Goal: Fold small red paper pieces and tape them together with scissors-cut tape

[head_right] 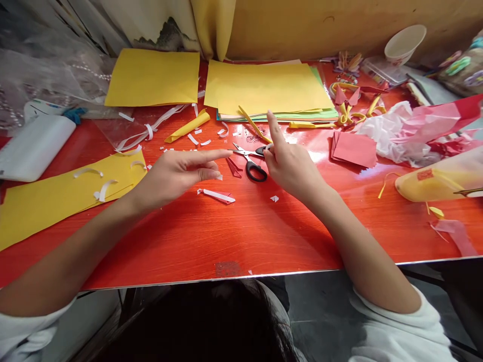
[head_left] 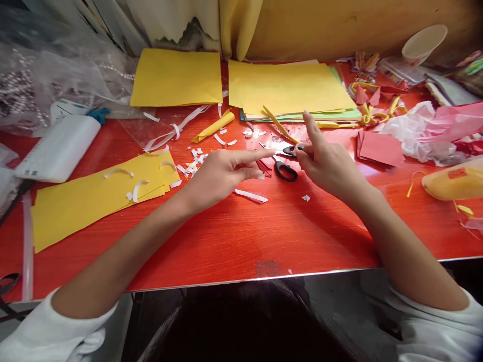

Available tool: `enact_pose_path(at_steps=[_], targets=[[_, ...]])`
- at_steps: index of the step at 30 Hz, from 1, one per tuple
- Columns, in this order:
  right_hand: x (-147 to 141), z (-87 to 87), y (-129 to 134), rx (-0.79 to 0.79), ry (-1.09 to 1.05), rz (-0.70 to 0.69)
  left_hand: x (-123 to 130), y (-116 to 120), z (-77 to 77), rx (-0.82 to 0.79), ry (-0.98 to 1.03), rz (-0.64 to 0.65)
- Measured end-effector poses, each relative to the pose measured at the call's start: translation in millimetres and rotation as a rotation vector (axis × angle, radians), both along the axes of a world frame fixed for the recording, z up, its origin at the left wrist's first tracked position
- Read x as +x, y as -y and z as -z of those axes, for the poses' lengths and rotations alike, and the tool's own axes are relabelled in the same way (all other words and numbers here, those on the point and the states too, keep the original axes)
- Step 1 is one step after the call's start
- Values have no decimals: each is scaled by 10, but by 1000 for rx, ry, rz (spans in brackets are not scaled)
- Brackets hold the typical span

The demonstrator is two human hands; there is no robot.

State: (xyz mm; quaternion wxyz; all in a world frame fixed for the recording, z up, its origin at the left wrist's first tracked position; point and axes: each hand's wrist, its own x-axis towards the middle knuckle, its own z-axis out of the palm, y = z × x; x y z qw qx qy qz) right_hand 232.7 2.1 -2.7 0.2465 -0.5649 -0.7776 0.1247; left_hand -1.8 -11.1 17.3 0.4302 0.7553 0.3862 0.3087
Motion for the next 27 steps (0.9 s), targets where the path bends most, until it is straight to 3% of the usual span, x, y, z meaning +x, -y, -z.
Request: enact_pose_path(at_steps=[3, 6, 10, 12, 13, 16, 18, 27], targets=[[2, 31, -22, -22, 172, 130, -6, -29, 20, -40, -92, 7], [14, 40, -27, 23, 233, 141, -9, -64, 49, -51, -143, 12], [0, 3, 5, 221, 168, 77, -4, -77, 50, -96, -126, -30], [-67, -49, 66, 238, 38, 62, 0, -68, 36, -100, -104, -37], [-114, -78, 108, 180, -57, 15, 2, -63, 30, -95, -94, -31], [-271, -140, 241, -266, -369, -201, 6, -51, 29, -76, -72, -6], [-347, -141, 298, -393, -472, -265, 5, -52, 43, -66, -64, -3], [-388, -67, 306, -358, -492, -234, 27, -43, 58, -142, 0, 12]])
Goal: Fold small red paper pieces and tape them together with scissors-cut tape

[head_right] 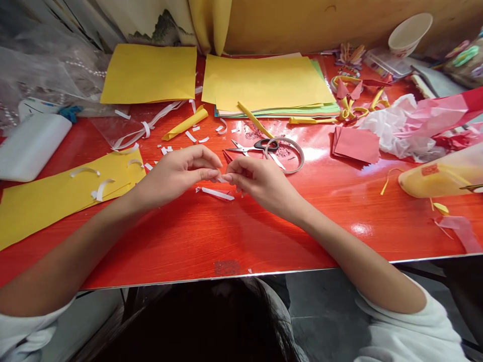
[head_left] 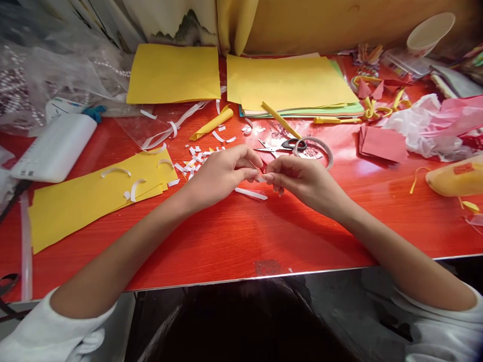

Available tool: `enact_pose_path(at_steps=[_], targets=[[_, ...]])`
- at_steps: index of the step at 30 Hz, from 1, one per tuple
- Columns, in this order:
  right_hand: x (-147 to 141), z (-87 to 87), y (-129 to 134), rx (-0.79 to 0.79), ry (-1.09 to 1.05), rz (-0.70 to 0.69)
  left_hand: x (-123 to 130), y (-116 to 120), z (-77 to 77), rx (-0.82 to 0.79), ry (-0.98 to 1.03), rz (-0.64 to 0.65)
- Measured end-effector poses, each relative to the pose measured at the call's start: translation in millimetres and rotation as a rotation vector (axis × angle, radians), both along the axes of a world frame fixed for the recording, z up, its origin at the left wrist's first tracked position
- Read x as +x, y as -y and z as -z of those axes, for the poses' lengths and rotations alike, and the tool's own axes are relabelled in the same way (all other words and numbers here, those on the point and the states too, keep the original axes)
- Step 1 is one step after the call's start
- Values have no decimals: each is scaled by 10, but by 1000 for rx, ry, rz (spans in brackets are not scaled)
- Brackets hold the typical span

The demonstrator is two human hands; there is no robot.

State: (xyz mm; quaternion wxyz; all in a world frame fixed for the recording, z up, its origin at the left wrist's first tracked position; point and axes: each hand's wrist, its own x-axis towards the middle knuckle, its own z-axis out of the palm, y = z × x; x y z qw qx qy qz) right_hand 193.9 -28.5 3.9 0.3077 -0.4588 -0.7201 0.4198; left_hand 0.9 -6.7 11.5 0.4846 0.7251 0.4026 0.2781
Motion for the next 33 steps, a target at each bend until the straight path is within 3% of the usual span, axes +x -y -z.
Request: enact_pose_path(at_steps=[4, 9, 15, 18, 23, 33], targets=[[-15, 11, 4, 81, 103, 39, -13, -13, -4, -35, -41, -41], [4, 33, -20, 55, 66, 41, -95, -109, 7, 156, -106, -164], [1, 30, -33, -65, -80, 46, -94, -79, -18, 66, -53, -18], [-28, 37, -19, 4, -93, 30, -76, -58, -3, 41, -51, -8], [-56, 71, -11, 194, 107, 92, -55, -51, 21, 18, -43, 15], [-56, 109, -31, 284, 242, 95, -33, -32, 7, -11, -11, 29]])
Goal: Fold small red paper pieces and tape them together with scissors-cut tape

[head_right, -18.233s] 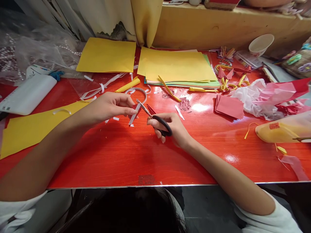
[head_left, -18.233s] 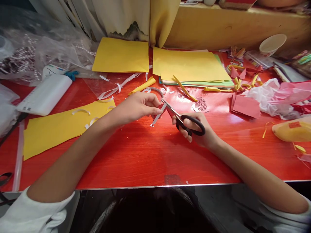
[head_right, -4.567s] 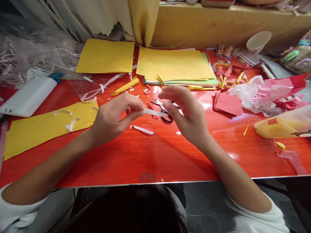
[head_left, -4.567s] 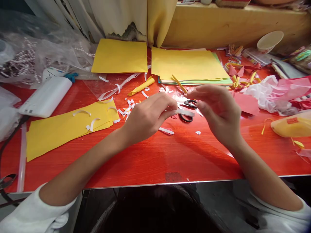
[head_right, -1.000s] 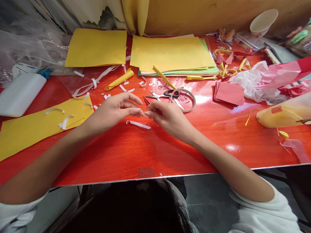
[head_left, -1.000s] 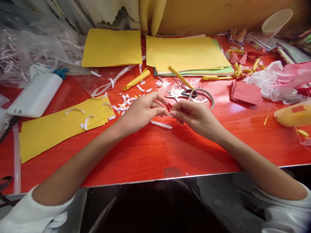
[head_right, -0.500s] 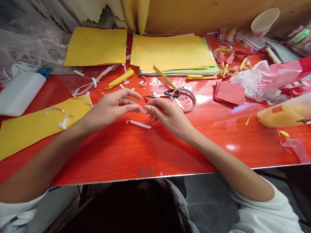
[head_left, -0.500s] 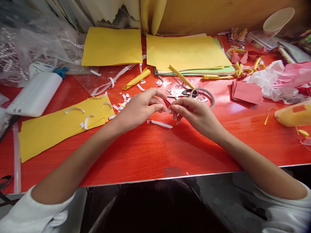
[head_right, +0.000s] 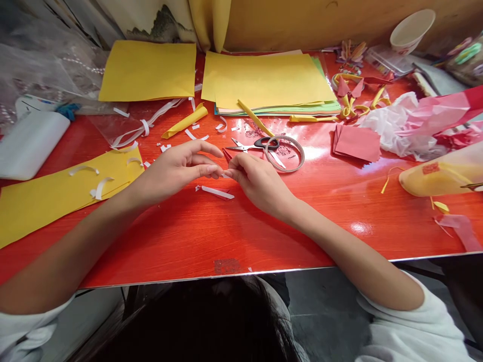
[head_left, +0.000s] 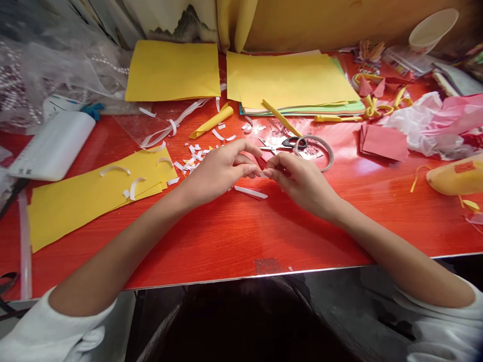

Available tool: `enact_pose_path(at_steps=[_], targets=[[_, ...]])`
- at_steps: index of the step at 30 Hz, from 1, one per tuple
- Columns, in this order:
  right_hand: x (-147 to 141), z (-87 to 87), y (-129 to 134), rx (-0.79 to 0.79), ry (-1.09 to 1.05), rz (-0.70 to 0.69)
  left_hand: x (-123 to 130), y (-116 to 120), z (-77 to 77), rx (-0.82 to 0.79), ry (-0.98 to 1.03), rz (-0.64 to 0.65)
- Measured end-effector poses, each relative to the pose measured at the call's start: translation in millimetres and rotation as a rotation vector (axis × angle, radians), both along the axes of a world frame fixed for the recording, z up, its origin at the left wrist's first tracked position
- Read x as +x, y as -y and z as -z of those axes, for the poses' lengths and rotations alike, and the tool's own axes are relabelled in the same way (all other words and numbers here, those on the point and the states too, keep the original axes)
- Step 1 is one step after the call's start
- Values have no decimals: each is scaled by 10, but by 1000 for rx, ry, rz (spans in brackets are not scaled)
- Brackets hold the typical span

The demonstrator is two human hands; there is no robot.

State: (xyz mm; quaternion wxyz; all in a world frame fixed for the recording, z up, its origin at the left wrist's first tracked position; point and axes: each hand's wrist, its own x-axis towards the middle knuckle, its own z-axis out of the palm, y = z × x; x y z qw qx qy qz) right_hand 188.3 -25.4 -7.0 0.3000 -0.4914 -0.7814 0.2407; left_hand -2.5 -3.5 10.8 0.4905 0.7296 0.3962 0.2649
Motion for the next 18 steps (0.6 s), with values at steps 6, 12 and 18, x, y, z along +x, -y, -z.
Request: enact_pose_path(at_steps=[6, 12, 18], targets=[[-9, 3, 13, -23, -27, 8, -8, -13, 12, 160, -141, -104], [17, -21, 14, -171, -157, -36, -47, -14, 69, 385, -469, 226], [23, -39, 13, -320, -251, -60, -42, 1, 119, 321, -513, 301]])
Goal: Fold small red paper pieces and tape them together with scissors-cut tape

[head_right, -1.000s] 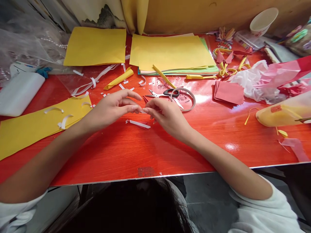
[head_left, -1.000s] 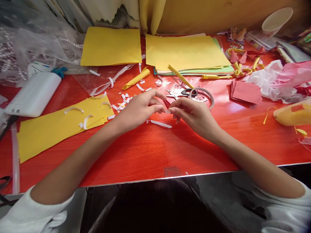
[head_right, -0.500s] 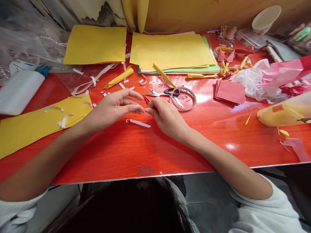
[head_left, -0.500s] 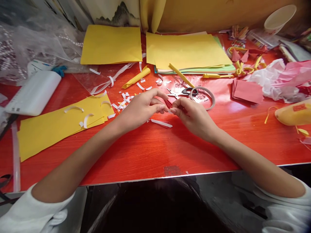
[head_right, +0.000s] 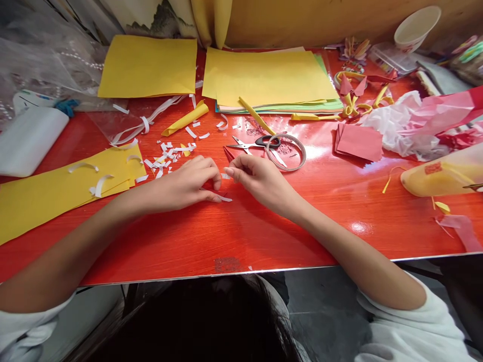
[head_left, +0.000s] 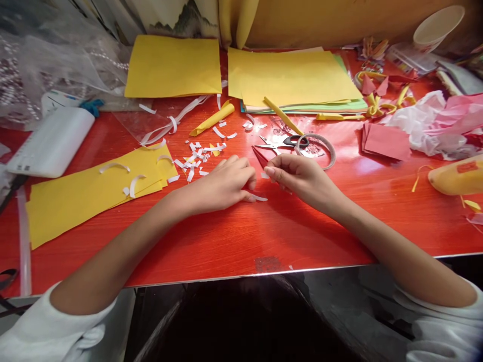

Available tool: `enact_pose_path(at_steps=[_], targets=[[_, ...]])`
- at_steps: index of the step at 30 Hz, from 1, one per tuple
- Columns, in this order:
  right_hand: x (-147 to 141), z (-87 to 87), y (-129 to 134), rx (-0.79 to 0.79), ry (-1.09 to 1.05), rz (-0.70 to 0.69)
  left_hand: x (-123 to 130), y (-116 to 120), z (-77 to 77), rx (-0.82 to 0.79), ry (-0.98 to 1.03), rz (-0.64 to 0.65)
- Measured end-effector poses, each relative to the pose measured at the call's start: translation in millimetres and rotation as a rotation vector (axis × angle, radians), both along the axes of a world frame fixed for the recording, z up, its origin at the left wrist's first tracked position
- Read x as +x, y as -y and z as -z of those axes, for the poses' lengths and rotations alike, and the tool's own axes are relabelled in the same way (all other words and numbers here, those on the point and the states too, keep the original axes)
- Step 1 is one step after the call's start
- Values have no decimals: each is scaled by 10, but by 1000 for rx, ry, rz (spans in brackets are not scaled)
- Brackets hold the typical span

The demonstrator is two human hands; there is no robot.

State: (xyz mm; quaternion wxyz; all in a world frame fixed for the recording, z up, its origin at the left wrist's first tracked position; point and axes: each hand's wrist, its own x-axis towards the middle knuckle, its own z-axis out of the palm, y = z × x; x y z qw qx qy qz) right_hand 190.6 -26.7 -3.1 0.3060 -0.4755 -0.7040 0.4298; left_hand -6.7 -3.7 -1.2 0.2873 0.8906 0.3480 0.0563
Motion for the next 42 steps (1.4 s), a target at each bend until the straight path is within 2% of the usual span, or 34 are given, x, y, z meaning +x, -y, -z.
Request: enact_pose_path(at_steps=[6, 10, 15, 19, 33, 42], targets=[[-8, -24, 9, -58, -38, 6, 6, -19, -47, -283, 166, -181], [6, -23, -10, -74, -12, 9, -2, -51, -42, -396, 212, -214], [26, -13, -47, -94, 73, -69, -4, -67, -87, -466, 180, -217], [26, -15, -44, -93, 111, -82, 1, -58, -108, -461, 171, -213], [18, -16, -29, 22, 237, -104, -13, -63, -27, -382, 176, -185], [-1, -6, -10, 71, 267, -87, 8, -44, -83, -381, 144, -198]])
